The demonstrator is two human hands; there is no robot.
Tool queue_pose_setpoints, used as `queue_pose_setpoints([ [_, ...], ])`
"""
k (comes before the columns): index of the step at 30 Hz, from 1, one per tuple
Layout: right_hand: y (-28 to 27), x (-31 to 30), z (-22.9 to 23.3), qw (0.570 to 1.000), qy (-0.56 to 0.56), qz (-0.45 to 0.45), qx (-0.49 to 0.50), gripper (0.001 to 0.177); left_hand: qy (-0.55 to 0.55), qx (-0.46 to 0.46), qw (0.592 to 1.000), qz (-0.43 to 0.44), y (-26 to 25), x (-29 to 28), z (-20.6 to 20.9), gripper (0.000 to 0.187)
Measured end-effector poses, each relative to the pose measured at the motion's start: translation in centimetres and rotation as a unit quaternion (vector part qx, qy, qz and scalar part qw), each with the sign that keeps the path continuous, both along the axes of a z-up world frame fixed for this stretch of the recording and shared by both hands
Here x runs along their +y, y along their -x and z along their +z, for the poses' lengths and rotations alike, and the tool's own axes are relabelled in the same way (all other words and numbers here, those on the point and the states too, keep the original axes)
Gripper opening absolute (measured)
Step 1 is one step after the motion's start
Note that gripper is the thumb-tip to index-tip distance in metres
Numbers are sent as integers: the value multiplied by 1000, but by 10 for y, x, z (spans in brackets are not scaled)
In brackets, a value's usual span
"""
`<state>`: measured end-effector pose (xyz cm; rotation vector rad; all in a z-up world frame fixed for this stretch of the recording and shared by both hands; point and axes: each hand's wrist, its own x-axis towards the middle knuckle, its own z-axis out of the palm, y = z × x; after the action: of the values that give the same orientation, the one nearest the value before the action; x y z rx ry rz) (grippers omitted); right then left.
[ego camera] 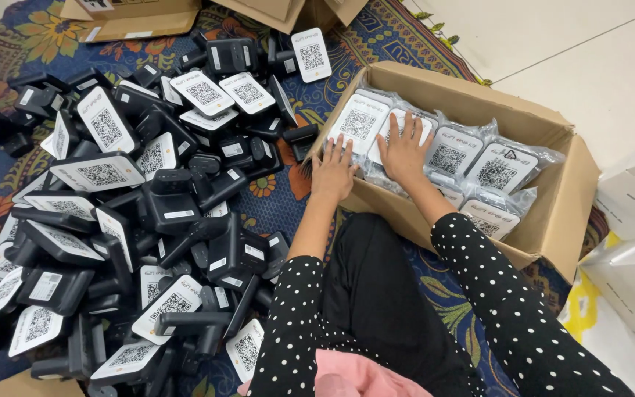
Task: The person bags small black electronic devices with QR codes and places them into cardboard boxes.
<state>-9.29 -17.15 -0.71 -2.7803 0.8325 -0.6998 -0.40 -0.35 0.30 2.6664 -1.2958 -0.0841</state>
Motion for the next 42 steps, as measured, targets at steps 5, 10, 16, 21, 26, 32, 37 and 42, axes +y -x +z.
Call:
queue_pose_setpoints([
  [5, -15, 9, 7, 997, 19, -43, 54, 64, 1, 5, 1000, 9, 0, 17, 17, 64],
  [10, -19, 103, 48, 995, -5, 79, -57, 55, 105, -39, 993, 42, -12, 103, 34, 65],
  [16, -38, 241, 42, 946, -81, 301, -86, 49, 104, -104, 978, 146, -26, 278, 19, 63],
  [21, -40, 352, 56, 890, -157, 424, -63, 43, 72, -134, 949, 276, 4, 425, 40, 59],
  [26, -38, 443, 61, 843, -149, 512, -65, 40, 61, -161, 909, 379, 42, 541, 52, 57],
  [32, -16, 559, 91, 762, -164, 625, -45, 40, 158, -242, 803, 521, 86, 659, 58, 47],
  [37, 4, 669, 111, 678, -174, 714, 1, 49, 278, -231, 607, 708, 135, 747, 44, 35],
  [42, 16, 771, 77, 614, 52, 786, -38, 74, 226, -242, 640, 693, 166, 793, -34, 62],
])
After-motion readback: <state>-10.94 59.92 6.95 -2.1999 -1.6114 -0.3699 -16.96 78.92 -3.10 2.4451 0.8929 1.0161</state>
